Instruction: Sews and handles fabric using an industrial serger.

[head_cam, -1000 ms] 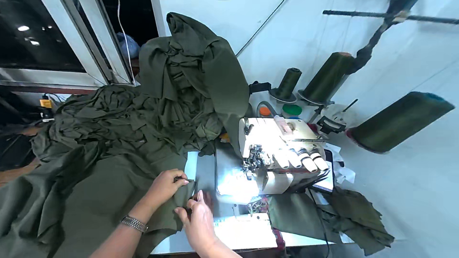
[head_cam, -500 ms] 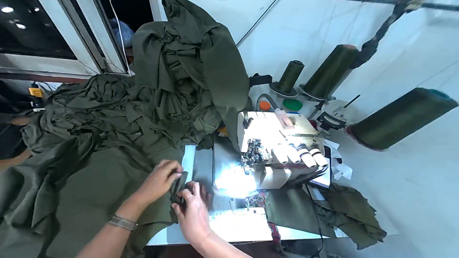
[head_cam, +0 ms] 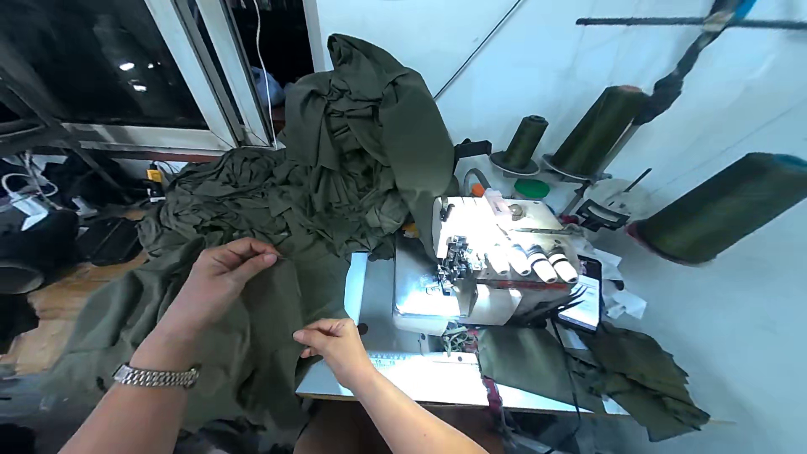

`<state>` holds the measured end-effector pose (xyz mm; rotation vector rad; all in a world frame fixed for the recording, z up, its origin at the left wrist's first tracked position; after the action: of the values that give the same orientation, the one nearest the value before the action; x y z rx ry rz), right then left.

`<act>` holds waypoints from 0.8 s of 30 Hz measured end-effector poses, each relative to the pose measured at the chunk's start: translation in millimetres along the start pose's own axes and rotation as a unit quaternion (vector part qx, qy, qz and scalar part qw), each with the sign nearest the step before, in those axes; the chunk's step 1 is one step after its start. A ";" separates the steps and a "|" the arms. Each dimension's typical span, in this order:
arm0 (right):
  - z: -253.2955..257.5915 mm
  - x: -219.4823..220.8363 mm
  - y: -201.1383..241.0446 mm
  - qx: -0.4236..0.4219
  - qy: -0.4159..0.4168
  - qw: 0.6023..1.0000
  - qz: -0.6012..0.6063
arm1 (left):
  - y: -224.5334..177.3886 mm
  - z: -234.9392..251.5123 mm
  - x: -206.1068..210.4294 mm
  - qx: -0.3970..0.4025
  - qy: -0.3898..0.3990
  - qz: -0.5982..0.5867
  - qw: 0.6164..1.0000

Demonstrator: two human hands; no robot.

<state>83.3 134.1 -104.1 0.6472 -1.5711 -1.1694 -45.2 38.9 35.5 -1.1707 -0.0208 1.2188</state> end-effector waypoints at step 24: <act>-163.2 -148.4 71.0 -0.197 -0.301 0.932 -0.039 | -106.7 7.3 206.6 0.115 0.027 -0.105 0.987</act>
<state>294.7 229.0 -100.2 0.0747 -1.7305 -1.7989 112.4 206.5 0.3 -0.9718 0.0354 0.9757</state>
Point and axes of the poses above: each hand's wrist, its own z-axis towards the middle knuckle, its own x-axis out of the palm, y = z × x, the point moved 7 cm from there along z, towards the middle knuckle, and after that the axes turned 8 degrees about z, right-handed, at the moved point
